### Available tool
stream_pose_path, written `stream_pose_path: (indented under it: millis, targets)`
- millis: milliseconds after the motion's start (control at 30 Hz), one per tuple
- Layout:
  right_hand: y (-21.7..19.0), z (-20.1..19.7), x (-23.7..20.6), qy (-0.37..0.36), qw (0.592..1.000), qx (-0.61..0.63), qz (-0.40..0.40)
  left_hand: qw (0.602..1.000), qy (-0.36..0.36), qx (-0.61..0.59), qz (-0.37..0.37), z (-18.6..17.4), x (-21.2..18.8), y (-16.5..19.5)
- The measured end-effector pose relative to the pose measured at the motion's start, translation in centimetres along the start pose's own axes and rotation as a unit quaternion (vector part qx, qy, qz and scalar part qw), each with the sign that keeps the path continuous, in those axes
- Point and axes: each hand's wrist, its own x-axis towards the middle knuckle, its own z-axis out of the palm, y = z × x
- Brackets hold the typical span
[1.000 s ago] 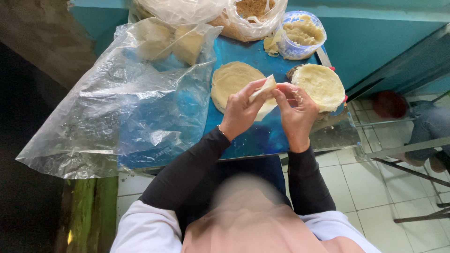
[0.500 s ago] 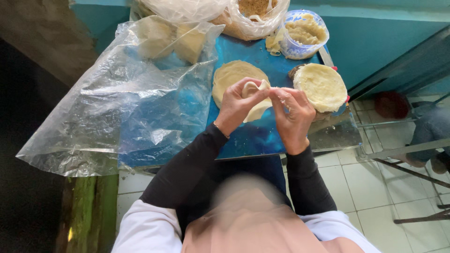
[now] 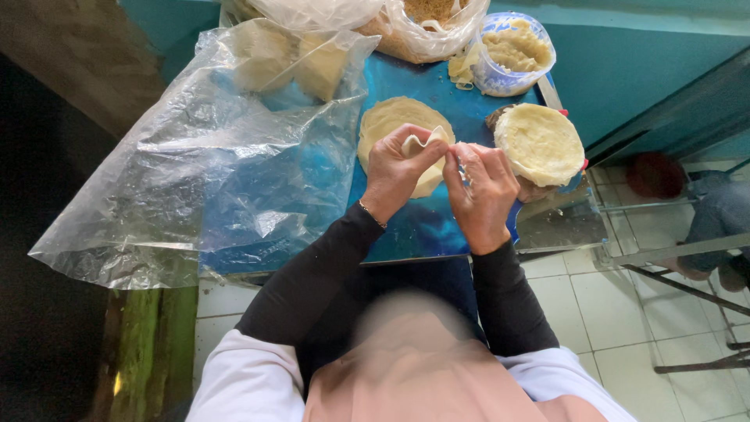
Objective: The person stretches thin pieces of dough by hand and lays them over round dough bases on a blue metal table, building up layers on each base, then cuts the stacked dough into pieces with a knife.
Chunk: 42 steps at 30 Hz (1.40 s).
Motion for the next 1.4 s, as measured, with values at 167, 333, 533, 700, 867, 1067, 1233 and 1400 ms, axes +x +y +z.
stream_pose_path:
  millis: [167, 333, 533, 700, 867, 1067, 1233, 1400]
  targets:
    - [1.1, 1.3, -0.4, -0.002, 0.996, 0.062, 0.066, 1.0, 0.003, 0.021, -0.009, 0.0, -0.1, 0.3]
    - [1.6, 1.3, -0.9, -0.027, 0.96, 0.211, 0.183, 0.994, -0.014, -0.094, -0.056, -0.8, 0.5, 0.4]
    - [1.1, -0.5, 0.1, -0.032, 0.99, 0.107, 0.089, 0.996, -0.022, -0.075, -0.045, -1.0, 0.9, 0.2]
    - [0.8, -1.7, 1.6, -0.073, 0.996, -0.006, -0.047, 0.997, -0.026, -0.058, -0.035, -1.1, 0.8, 0.5]
    - [0.8, -1.9, 2.3, -0.075, 0.992, -0.035, -0.094, 0.998, -0.031, -0.032, -0.043, -1.3, 0.8, 0.8]
    - [1.3, -1.8, 2.9, -0.082, 0.985, -0.054, -0.14, 0.997, -0.066, -0.042, -0.017, -1.4, 0.9, 0.6]
    - [2.0, -1.8, 3.0, -0.094, 0.983, -0.018, -0.158, 0.988, -0.08, -0.112, -0.063, -1.7, 1.1, 0.3]
    - [3.0, -0.6, 2.4, -0.126, 0.982, -0.003, -0.144, 0.982, -0.079, -0.141, -0.096, -1.9, 1.3, -0.1]
